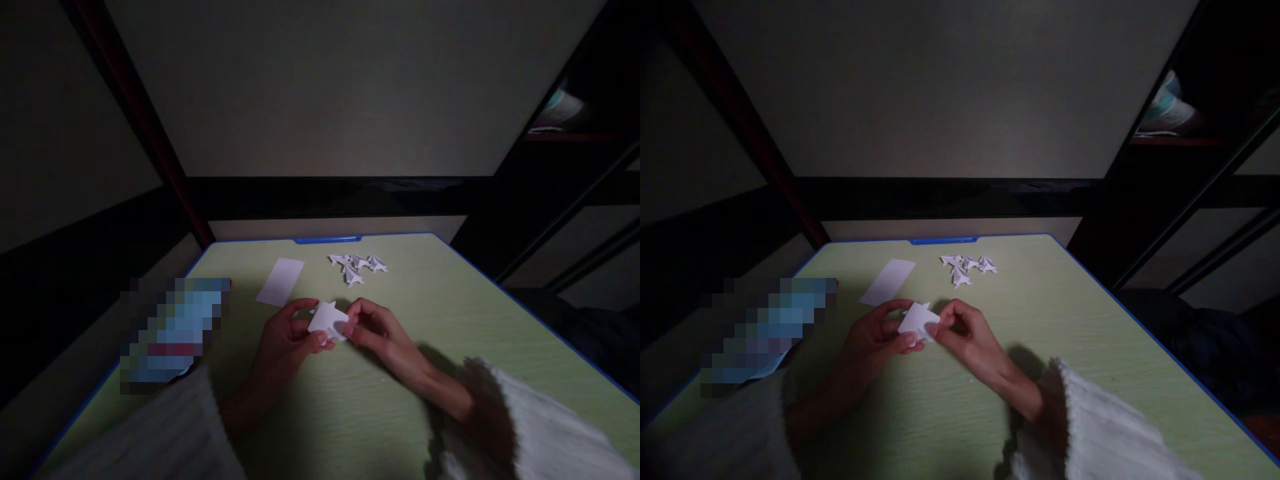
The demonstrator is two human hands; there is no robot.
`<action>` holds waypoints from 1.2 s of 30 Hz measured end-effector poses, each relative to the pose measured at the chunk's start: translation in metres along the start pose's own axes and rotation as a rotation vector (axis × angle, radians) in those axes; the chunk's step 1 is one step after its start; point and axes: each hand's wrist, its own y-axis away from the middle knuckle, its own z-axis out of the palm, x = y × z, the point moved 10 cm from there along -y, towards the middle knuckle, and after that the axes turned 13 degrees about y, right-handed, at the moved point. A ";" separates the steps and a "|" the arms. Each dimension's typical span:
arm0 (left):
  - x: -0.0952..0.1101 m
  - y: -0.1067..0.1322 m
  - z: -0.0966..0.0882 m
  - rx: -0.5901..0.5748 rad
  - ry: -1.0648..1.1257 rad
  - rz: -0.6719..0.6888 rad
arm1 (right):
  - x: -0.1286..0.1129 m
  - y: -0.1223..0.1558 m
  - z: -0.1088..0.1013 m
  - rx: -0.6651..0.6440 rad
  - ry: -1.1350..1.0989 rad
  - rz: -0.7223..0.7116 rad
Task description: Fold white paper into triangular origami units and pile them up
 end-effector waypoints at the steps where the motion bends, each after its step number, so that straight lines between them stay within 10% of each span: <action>1: 0.001 0.000 0.001 -0.007 0.004 0.005 | -0.001 0.001 0.006 -0.055 0.033 -0.006; 10: -0.001 0.001 0.008 -0.074 0.004 0.008 | -0.001 0.004 0.028 -0.282 0.077 -0.084; 36: 0.000 0.006 0.019 -0.153 -0.069 0.007 | 0.000 0.006 0.022 -0.185 0.123 -0.065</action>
